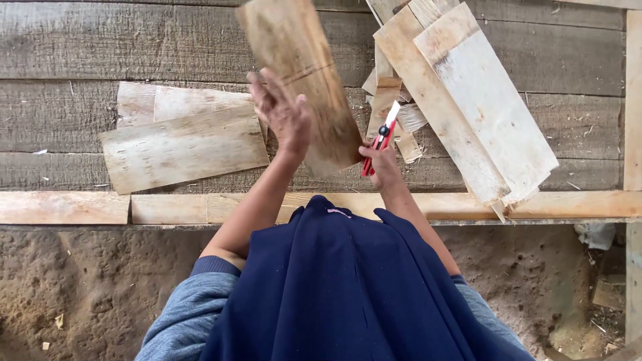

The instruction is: The person is using a utility knife and a wooden straight edge to cut thin sheets of wood or bark on a wooden floor.

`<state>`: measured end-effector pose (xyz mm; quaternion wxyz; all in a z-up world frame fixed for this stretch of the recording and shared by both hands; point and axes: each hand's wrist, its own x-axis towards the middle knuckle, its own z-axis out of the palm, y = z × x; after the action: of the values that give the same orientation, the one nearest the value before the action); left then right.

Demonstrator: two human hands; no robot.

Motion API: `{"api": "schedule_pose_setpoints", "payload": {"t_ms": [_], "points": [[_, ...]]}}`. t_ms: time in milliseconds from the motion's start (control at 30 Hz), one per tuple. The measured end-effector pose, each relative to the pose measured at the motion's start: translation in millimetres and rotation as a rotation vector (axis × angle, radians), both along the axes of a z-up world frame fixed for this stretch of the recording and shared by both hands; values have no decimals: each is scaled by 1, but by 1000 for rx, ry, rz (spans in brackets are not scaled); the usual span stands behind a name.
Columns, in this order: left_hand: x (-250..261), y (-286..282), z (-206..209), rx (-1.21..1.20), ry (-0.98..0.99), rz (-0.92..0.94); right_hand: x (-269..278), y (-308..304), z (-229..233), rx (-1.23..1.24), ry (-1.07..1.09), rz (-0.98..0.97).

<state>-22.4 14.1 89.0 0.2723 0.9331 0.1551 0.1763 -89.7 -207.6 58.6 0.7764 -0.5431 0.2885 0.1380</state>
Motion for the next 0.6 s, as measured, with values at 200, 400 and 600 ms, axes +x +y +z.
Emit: {"api": "schedule_pose_setpoints", "payload": {"t_ms": [200, 400, 600], "points": [[-3, 15, 3, -662, -20, -71, -24, 32, -25, -47, -157, 49], [34, 51, -7, -124, 348, -33, -21, 61, 136, -65, -262, -161], [27, 83, 17, 169, 413, -153, 3, 29, 71, -273, -252, -148]]}}
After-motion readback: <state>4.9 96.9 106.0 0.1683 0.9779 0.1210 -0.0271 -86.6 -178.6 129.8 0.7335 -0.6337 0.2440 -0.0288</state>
